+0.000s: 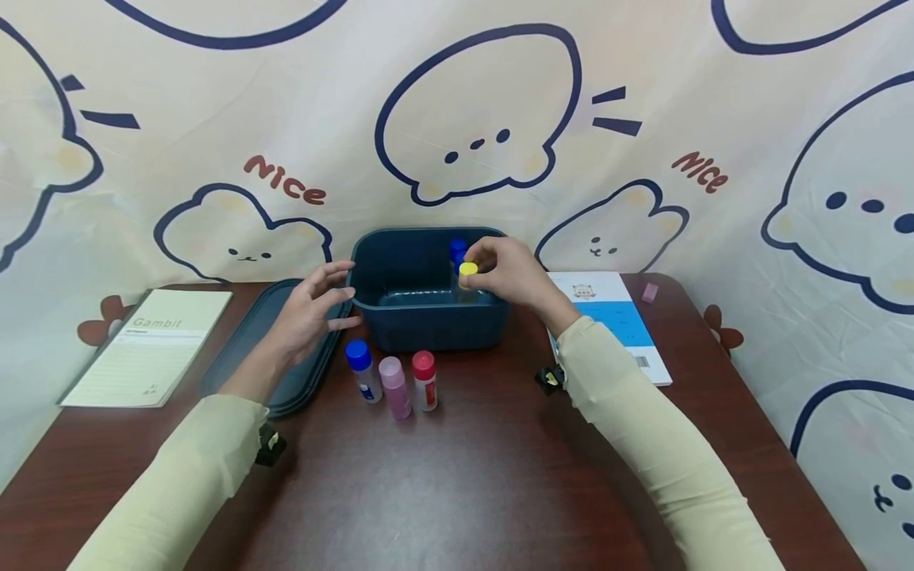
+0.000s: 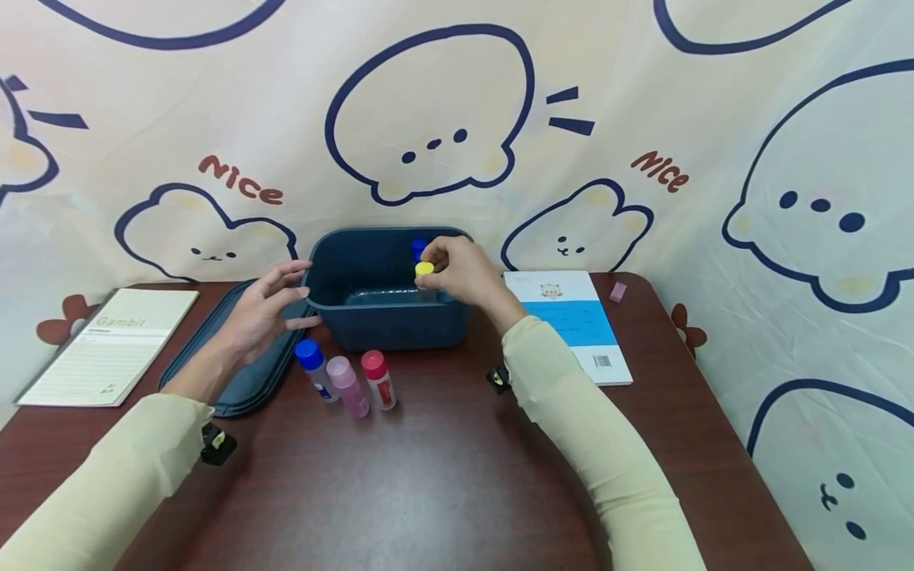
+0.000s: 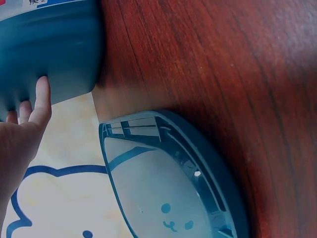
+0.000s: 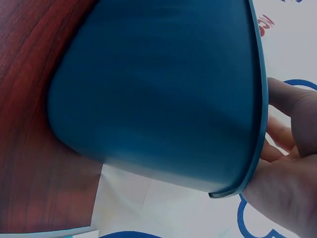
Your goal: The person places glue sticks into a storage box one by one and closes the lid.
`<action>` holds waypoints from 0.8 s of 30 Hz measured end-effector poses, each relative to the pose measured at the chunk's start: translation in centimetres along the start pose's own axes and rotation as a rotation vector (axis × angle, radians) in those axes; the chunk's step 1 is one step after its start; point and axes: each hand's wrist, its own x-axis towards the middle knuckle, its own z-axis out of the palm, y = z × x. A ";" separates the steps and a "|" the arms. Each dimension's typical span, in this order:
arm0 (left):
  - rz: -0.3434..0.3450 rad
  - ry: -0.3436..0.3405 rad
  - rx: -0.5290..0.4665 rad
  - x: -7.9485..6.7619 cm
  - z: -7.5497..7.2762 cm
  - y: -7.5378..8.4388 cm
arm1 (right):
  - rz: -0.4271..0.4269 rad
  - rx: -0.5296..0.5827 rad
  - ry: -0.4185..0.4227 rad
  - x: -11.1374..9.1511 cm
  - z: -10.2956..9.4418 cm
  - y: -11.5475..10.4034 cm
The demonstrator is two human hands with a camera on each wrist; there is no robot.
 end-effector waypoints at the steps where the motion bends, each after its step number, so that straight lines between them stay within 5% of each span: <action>1: 0.001 0.000 -0.001 0.0 0.0 0.0 | 0.006 -0.007 -0.007 0.1 0.0 -0.1; 24: 0.003 -0.004 -0.002 0.1 -0.1 -0.1 | 0.063 -0.174 -0.070 0.7 0.4 -0.6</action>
